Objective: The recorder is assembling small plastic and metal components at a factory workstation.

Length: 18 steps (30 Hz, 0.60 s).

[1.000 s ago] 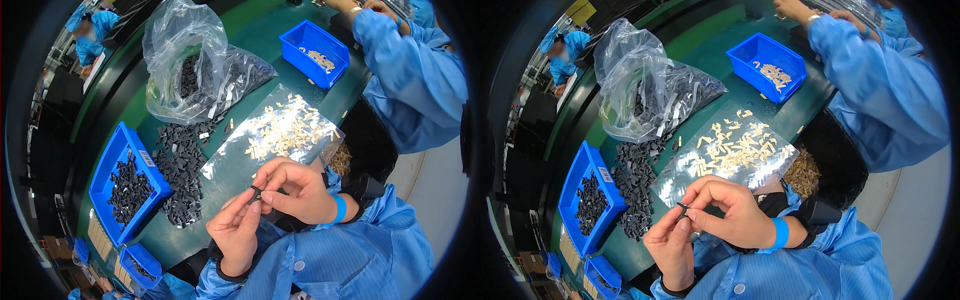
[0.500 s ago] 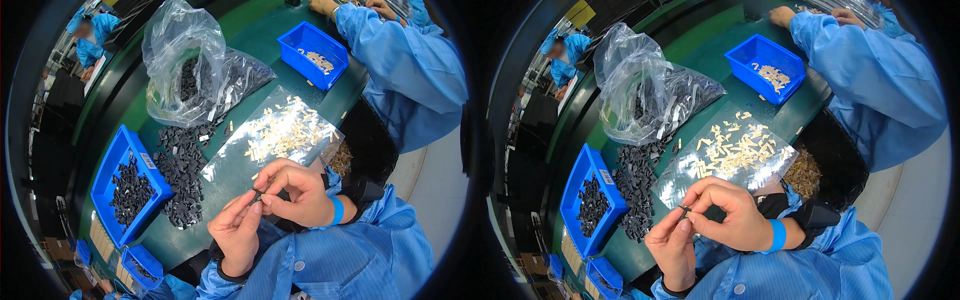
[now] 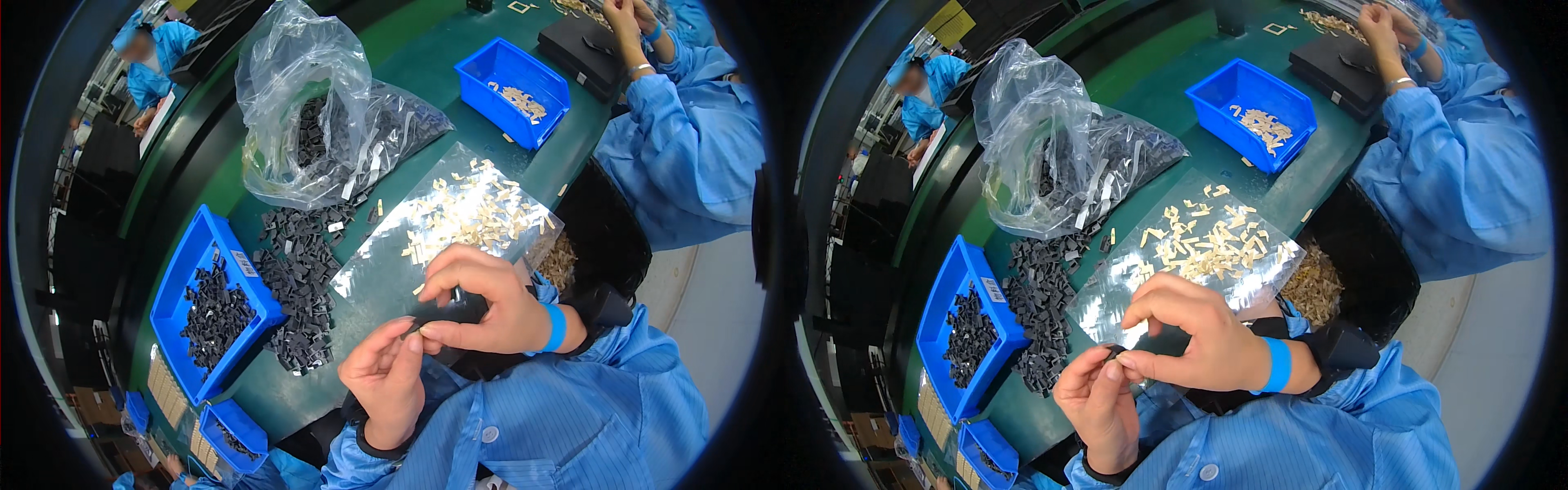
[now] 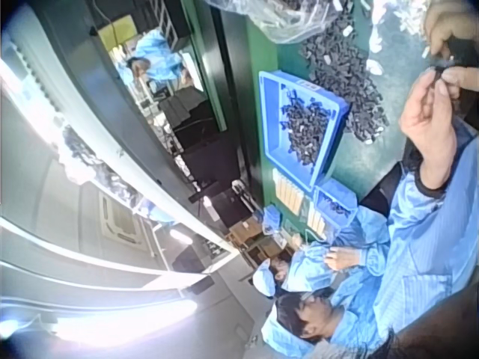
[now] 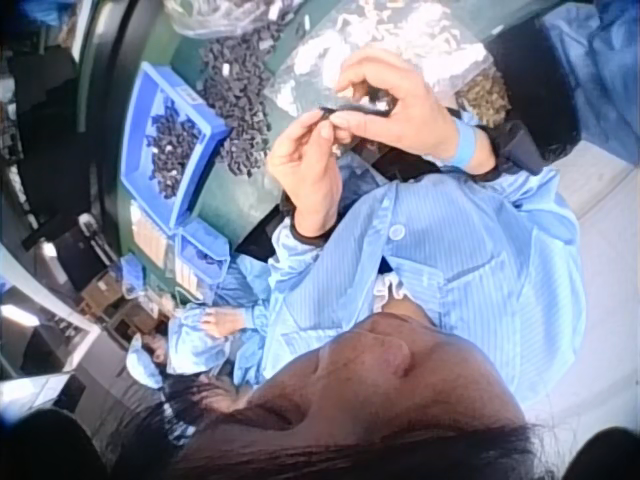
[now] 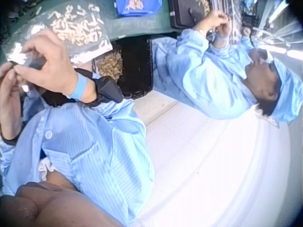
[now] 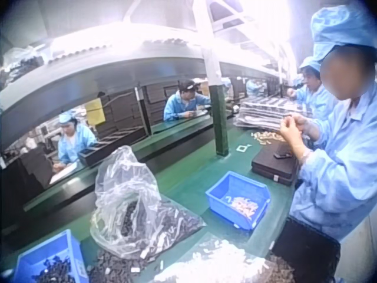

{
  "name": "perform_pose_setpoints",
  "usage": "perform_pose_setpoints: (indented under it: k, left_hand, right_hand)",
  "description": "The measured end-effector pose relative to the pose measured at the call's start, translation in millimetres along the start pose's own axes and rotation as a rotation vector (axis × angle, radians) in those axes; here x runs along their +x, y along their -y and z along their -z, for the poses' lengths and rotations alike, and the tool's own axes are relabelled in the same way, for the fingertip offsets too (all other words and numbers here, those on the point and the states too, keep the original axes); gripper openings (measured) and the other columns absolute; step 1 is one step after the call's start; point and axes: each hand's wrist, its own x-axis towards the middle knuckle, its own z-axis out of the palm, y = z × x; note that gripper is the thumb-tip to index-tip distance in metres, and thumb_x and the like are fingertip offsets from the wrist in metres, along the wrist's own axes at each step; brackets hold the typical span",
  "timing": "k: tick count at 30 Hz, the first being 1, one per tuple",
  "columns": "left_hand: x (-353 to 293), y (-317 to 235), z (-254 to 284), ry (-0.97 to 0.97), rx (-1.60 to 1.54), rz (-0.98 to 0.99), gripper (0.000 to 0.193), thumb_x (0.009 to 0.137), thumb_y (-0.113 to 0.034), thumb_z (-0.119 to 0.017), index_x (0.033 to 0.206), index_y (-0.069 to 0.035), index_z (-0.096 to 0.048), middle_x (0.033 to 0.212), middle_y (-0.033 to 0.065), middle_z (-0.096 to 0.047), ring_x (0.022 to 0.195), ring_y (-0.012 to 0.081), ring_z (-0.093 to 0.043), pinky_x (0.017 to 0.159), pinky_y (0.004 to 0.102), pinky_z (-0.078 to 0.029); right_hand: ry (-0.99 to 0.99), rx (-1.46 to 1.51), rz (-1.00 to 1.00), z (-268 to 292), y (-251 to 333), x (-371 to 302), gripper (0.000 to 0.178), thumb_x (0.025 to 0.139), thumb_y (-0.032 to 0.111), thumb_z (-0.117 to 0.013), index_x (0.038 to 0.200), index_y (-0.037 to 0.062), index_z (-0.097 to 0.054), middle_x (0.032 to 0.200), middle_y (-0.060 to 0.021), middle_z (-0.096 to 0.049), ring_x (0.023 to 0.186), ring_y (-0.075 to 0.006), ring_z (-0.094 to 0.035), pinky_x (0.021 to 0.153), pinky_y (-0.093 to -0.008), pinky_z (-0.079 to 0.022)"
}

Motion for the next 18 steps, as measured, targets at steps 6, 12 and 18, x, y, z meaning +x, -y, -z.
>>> perform_pose_setpoints:
  k: [6,12,18]
  left_hand:
    - [4.5,0.0,5.0,0.112,-0.093,0.057,0.027,0.080,0.008,-0.056,0.107,0.008,-0.053,0.087,0.0184,-0.063,0.073,0.0196,-0.064,0.067,0.0287,-0.054]
    - [13.7,-5.8,12.6,0.278,-0.106,0.195,0.038,0.080,0.009,-0.057,0.117,0.008,-0.048,0.090,0.0194,-0.063,0.075,0.0205,-0.064,0.069,0.0295,-0.054]
    - [16.5,-18.8,2.9,0.375,0.227,0.087,0.045,0.080,0.011,-0.056,0.123,0.007,-0.045,0.091,0.0191,-0.063,0.079,0.0213,-0.064,0.072,0.0298,-0.054]
  right_hand:
    - [0.232,0.428,-0.175,7.8,-12.3,0.7,0.014,0.081,0.012,-0.064,0.086,0.0001,-0.059,0.081,-0.0025,-0.057,0.067,-0.0085,-0.051,0.063,-0.0228,-0.044]
    - [0.339,0.844,-0.546,12.5,-12.0,0.5,0.010,0.083,0.008,-0.061,0.085,0.0000,-0.056,0.076,-0.0028,-0.060,0.072,-0.0077,-0.058,0.065,-0.0196,-0.044]
    - [0.416,0.783,-0.567,12.0,-3.0,5.7,0.013,0.079,0.005,-0.058,0.072,0.0019,-0.048,0.072,-0.0033,-0.058,0.070,-0.0066,-0.058,0.055,-0.0178,-0.042]
